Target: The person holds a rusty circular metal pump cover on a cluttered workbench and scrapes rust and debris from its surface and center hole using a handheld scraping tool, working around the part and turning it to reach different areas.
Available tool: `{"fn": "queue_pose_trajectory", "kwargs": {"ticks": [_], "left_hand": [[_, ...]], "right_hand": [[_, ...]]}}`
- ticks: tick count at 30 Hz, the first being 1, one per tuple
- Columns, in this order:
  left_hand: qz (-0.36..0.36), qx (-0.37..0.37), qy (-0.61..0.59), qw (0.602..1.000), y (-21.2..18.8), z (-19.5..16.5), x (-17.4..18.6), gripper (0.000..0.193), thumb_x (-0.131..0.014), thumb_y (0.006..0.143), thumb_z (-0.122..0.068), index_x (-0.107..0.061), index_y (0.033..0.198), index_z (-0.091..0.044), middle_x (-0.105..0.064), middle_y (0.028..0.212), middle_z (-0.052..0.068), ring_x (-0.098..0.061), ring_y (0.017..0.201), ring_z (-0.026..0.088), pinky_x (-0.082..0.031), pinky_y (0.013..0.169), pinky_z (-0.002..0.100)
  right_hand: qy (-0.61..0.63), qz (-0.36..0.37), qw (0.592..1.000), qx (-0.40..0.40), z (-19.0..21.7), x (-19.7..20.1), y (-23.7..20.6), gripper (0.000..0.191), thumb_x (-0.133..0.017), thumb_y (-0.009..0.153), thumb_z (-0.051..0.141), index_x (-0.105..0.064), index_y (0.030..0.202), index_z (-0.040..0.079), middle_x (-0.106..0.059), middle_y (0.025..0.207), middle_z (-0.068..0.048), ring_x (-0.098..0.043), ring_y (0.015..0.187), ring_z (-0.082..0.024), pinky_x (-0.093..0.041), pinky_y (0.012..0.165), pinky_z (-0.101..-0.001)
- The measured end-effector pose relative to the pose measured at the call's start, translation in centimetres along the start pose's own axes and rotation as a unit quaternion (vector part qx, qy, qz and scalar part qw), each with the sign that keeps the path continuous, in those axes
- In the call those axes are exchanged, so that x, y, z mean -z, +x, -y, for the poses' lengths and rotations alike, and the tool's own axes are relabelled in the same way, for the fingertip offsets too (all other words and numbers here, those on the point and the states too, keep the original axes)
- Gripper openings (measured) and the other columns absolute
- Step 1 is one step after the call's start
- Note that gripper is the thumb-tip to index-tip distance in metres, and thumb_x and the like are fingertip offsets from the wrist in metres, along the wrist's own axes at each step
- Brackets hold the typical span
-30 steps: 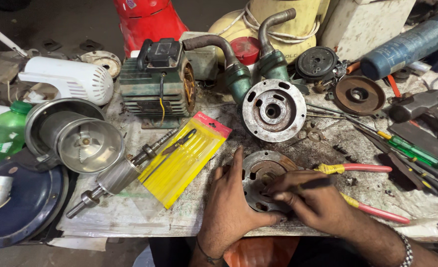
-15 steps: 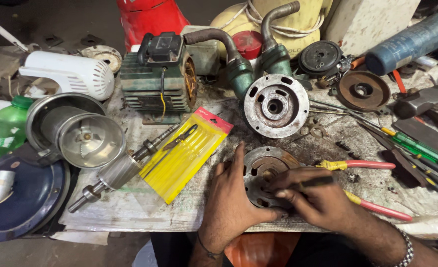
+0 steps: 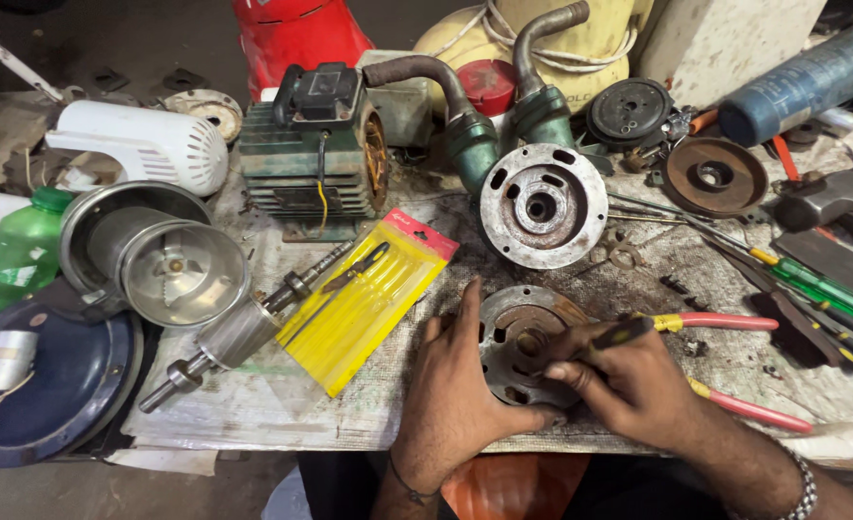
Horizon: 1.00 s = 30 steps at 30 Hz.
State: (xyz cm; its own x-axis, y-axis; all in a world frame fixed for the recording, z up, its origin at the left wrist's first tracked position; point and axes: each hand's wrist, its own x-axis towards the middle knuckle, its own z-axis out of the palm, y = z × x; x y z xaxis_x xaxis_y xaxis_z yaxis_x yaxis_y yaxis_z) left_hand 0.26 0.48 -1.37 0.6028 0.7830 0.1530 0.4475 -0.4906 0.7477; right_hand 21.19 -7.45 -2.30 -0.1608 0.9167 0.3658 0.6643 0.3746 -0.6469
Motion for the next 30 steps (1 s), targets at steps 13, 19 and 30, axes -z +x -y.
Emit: {"fn": "queue_pose_trajectory", "kwargs": {"ticks": [13,19,30], "left_hand": [[0.022,0.027,-0.016,0.999,0.03,-0.29,0.21,0.142,-0.098,0.046,-0.040,-0.021,0.158,0.001,-0.053,0.144,0.026,-0.049,0.131,0.044,-0.041,0.111,0.048],[0.021,0.023,-0.006,1.000,0.05,-0.33,0.18,0.142,-0.100,0.045,-0.041,-0.021,0.156,0.001,-0.052,0.145,0.026,-0.048,0.131,0.045,-0.039,0.111,0.050],[0.016,0.019,-0.013,1.000,0.06,-0.26,0.20,0.142,-0.100,0.045,-0.041,-0.021,0.156,0.001,-0.052,0.145,0.027,-0.047,0.131,0.047,-0.039,0.111,0.050]], "right_hand": [[-0.009,0.000,1.000,-0.010,0.27,0.02,0.02,0.013,-0.069,0.086,0.011,-0.075,0.092,0.001,-0.081,0.091,-0.011,-0.080,0.082,-0.024,-0.061,0.071,-0.0341],[0.004,-0.011,1.000,0.023,-0.15,-0.12,-0.32,0.011,-0.069,0.088,0.011,-0.075,0.091,0.002,-0.081,0.092,-0.009,-0.082,0.082,-0.022,-0.063,0.073,-0.0328],[0.000,-0.006,0.999,0.050,-0.19,-0.16,-0.36,0.012,-0.068,0.092,0.011,-0.073,0.095,0.001,-0.080,0.099,-0.011,-0.080,0.090,-0.023,-0.063,0.079,-0.0336]]}}
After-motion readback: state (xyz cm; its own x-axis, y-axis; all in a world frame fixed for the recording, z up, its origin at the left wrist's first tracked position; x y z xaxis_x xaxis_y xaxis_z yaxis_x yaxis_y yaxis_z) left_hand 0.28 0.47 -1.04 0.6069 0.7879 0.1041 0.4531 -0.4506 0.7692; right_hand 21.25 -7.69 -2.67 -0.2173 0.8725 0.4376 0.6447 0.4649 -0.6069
